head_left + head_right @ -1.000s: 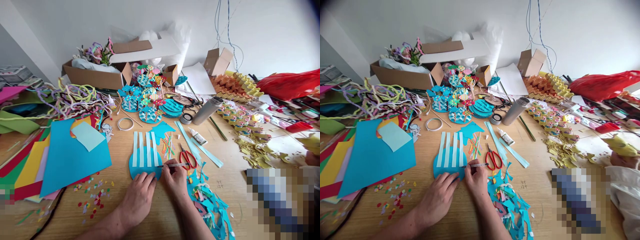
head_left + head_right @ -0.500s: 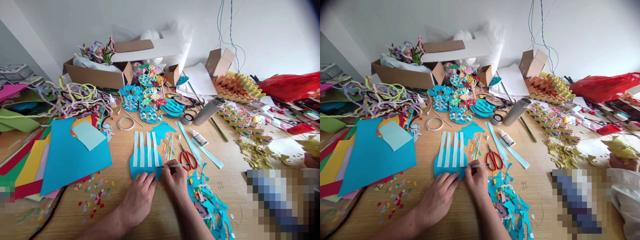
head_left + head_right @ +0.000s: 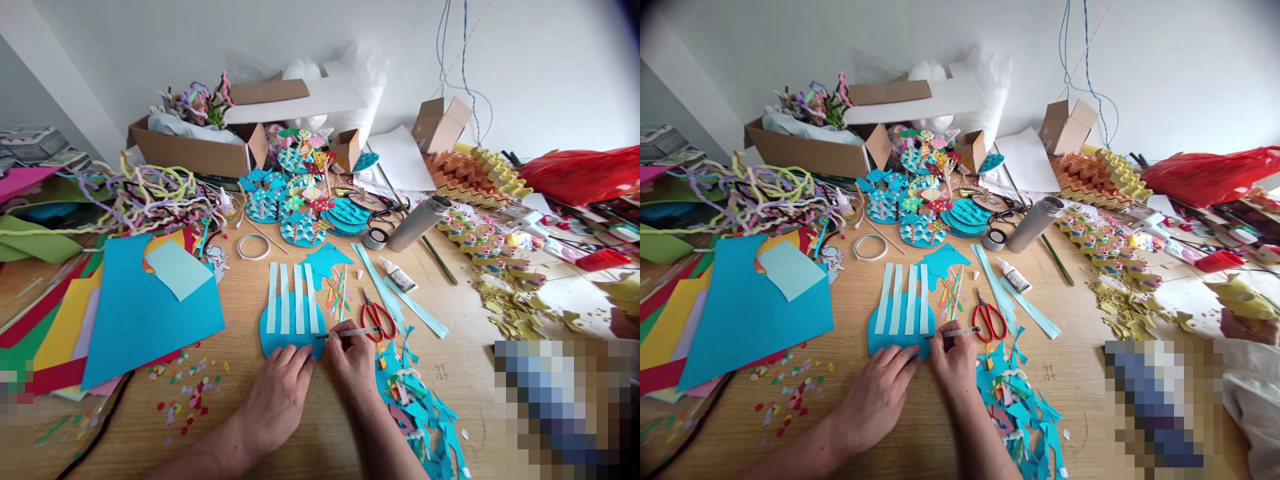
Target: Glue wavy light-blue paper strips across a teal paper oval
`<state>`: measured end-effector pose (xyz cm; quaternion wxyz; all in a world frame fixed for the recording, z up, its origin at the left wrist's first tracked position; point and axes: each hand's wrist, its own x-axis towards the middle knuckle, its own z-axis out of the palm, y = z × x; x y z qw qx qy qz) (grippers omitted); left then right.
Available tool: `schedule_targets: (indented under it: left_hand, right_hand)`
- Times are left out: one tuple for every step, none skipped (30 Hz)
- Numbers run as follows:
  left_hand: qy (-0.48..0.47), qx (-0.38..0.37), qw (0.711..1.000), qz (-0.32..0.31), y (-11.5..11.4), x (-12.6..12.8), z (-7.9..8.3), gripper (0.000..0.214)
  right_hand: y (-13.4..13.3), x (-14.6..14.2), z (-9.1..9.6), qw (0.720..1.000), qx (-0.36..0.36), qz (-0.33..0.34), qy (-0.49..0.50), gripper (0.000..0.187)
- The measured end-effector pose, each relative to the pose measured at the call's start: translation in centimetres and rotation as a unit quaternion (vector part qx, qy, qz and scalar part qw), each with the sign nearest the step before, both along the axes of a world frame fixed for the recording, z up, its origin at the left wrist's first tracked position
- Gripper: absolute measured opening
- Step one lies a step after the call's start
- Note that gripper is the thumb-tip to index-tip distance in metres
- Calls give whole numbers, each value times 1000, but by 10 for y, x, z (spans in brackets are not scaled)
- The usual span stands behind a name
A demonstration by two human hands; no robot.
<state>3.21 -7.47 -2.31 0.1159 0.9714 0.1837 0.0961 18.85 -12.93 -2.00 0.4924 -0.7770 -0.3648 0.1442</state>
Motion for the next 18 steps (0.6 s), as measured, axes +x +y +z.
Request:
schedule_targets:
  left_hand:
    - [2,-3,1000,-2,0,0,1,38]
    - [4,-5,1000,-3,0,0,1,38]
    - [5,-7,1000,-5,1,0,2,38]
    - [6,-7,1000,-7,1,0,2,38]
    - [7,-7,1000,-7,1,0,2,37]
    - [7,-7,1000,-8,1,0,2,37]
    - [8,-6,1000,-6,1,0,2,37]
    - [9,-5,1000,-5,1,0,2,37]
    - [10,-4,1000,-4,1,0,2,37]
    - [10,-4,1000,-2,0,0,2,37]
    - [12,-4,1000,-1,0,0,2,37]
    - [13,-4,1000,-1,0,0,2,37]
    - [13,-5,1000,-1,0,0,2,37]
    - [14,-5,1000,-2,0,0,2,37]
    - [13,-6,1000,-2,0,0,2,36]
    - [12,-6,1000,-2,0,0,2,36]
    - [10,-5,1000,-2,0,0,2,36]
    - [9,-5,1000,-2,0,0,2,36]
  right_hand:
    - [0,0,1,1000,6,-5,-2,15]
    - [0,0,2,1000,15,-14,-3,14]
    - [-1,0,3,999,24,-23,-2,14]
    - [-1,0,3,999,32,-31,1,14]
    - [-1,0,4,999,38,-37,7,14]
    - [-1,0,4,998,41,-37,12,14]
    - [-1,0,3,998,42,-33,16,14]
    - [-1,0,2,999,42,-27,18,14]
    - [-1,0,1,999,40,-20,17,15]
    - [-1,0,0,999,37,-15,15,15]
    - [0,0,-1,999,32,-10,10,16]
    - [0,0,-2,1000,27,-8,5,16]
    - [0,0,-3,1000,21,-7,0,17]
    - [-1,0,-3,1000,16,-6,-5,17]
    - [-1,0,-4,1000,13,-6,-10,17]
    - [-1,0,-4,1000,11,-5,-15,17]
    - [-1,0,-4,1000,10,-5,-20,17]
    - [-1,0,-4,1000,9,-4,-24,17]
